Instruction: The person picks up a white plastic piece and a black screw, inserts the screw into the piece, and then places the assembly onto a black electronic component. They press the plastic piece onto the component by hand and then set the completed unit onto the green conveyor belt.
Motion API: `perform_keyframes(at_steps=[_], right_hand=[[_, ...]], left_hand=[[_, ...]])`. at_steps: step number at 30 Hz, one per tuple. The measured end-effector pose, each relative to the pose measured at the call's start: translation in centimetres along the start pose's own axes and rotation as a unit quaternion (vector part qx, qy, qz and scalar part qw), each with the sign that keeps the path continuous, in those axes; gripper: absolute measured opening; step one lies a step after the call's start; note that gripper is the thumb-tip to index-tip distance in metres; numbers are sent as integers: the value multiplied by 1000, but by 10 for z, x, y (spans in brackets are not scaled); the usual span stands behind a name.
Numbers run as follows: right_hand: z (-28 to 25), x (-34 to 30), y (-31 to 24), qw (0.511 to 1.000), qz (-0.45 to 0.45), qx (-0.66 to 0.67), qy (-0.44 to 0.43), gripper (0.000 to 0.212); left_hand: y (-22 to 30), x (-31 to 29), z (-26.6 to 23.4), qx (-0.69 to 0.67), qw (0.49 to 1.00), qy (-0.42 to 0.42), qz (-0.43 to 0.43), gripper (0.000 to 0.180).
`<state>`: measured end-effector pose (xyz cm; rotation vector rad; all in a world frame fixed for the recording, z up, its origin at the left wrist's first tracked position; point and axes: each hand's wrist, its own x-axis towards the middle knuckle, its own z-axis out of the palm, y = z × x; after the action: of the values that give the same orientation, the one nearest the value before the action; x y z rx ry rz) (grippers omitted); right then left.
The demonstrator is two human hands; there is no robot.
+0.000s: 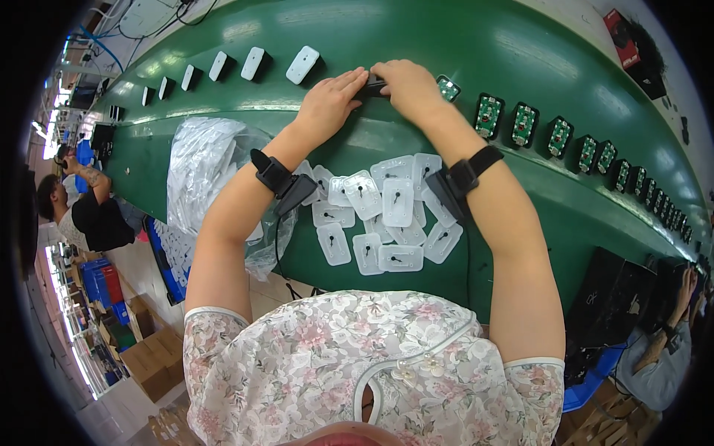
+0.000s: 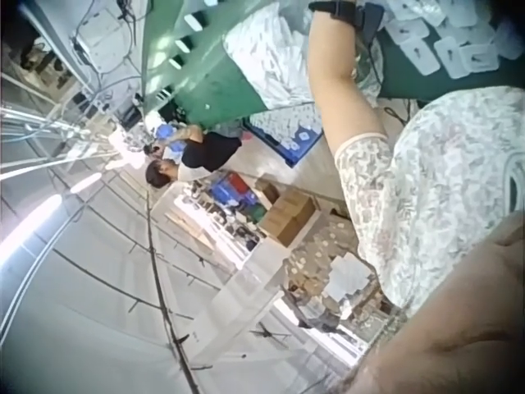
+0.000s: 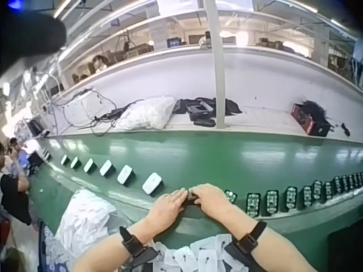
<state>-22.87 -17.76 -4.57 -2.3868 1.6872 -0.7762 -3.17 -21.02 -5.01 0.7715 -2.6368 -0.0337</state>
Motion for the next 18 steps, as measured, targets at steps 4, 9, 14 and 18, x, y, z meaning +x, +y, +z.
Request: perform_keyframes(at_steps=[4,9,14,18], right_hand=[[-20,34,20,977,74,151,-131,36],[-24,45,35,960,117,207,-150,34],[-65,23,33,969,117,215,-29,36],[-103,-10,14,974,104,147,-140,44]], left_hand=[[12,17,-3,27,999,-19,-34,49],[3,31,4,-14,995,11,-101,41],[-24,42,-7,-195,948,-36,-249,32],[-39,41,-21,-464,804,-132,-349,36]])
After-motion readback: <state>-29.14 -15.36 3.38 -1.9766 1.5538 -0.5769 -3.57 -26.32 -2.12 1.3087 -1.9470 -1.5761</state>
